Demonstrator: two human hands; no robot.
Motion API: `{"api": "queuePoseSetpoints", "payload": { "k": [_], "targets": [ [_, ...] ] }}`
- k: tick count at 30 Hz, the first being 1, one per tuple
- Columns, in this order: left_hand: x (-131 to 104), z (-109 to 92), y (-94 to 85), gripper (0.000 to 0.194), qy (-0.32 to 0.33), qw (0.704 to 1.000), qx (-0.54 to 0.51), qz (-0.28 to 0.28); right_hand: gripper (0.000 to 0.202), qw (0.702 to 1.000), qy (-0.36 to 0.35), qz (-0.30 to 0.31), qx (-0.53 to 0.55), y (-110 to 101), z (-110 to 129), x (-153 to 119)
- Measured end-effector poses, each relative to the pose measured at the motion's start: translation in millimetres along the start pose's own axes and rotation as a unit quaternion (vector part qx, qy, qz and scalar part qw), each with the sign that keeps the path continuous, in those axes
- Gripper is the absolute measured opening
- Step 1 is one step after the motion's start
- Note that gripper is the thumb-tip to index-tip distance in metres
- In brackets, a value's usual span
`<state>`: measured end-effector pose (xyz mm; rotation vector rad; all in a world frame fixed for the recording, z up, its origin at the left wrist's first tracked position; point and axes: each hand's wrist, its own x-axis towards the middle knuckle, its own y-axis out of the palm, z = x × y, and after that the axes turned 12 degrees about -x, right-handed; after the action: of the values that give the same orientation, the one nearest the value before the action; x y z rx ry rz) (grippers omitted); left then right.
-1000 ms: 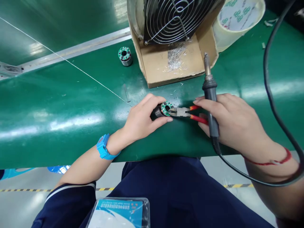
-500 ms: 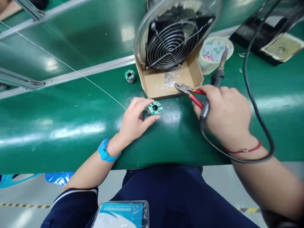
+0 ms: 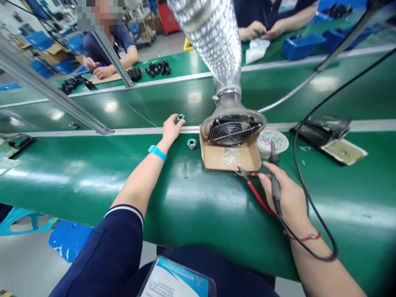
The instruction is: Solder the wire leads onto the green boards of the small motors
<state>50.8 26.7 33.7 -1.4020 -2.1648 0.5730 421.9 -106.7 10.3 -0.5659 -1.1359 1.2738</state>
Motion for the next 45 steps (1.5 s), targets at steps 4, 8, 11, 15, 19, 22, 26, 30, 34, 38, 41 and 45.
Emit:
{"api": "queuePoseSetpoints", "payload": {
  "k": [4, 8, 11, 15, 19, 22, 26, 30, 34, 38, 41, 45],
  "targets": [
    [18, 2, -5.2, 0.033, -0.053, 0.998, 0.043, -0.001, 0.051, 0.999, 0.022, 0.005, 0.026, 1, -8, -1],
    [2, -2, -13.2, 0.046, -0.058, 0.997, 0.059, 0.000, 0.053, 0.998, 0.045, 0.023, 0.042, 2, -9, 1],
    [-31, -6, -14.4, 0.049, -0.028, 0.997, 0.040, 0.063, 0.059, 0.996, 0.069, 0.026, 0.053, 4, -7, 2],
    [-73, -6, -6.5, 0.050, 0.006, 0.985, 0.006, 0.171, 0.068, 0.990, 0.107, 0.018, 0.094, 7, -4, 3],
    [-88, -9, -3.8, 0.039, 0.022, 0.985, -0.033, 0.171, 0.060, 0.985, 0.133, -0.010, 0.112, 2, -2, -2],
    [-98, -18, -13.2, 0.037, 0.026, 0.984, -0.079, 0.158, 0.052, 0.975, 0.177, -0.060, 0.121, -10, 7, -13],
    [-130, -35, -28.1, 0.046, 0.019, 0.968, -0.136, 0.210, 0.045, 0.952, 0.192, -0.067, 0.228, -31, 38, -30],
    [-168, -52, -30.1, 0.045, 0.029, 0.927, -0.202, 0.315, 0.042, 0.929, 0.094, 0.021, 0.358, -47, 72, -33],
    [-194, -67, -24.2, 0.047, 0.027, 0.888, -0.244, 0.388, 0.036, 0.942, 0.019, 0.087, 0.324, -54, 89, -22],
    [-207, -77, -22.5, 0.048, 0.055, 0.860, -0.256, 0.439, 0.044, 0.932, -0.022, 0.130, 0.337, -54, 92, -13],
    [-211, -80, -23.0, 0.048, 0.074, 0.854, -0.255, 0.448, 0.045, 0.922, -0.035, 0.176, 0.343, -53, 89, -12],
    [-211, -81, -22.7, 0.050, 0.089, 0.849, -0.250, 0.456, 0.044, 0.917, -0.019, 0.214, 0.336, -54, 87, -12]
  ]
}}
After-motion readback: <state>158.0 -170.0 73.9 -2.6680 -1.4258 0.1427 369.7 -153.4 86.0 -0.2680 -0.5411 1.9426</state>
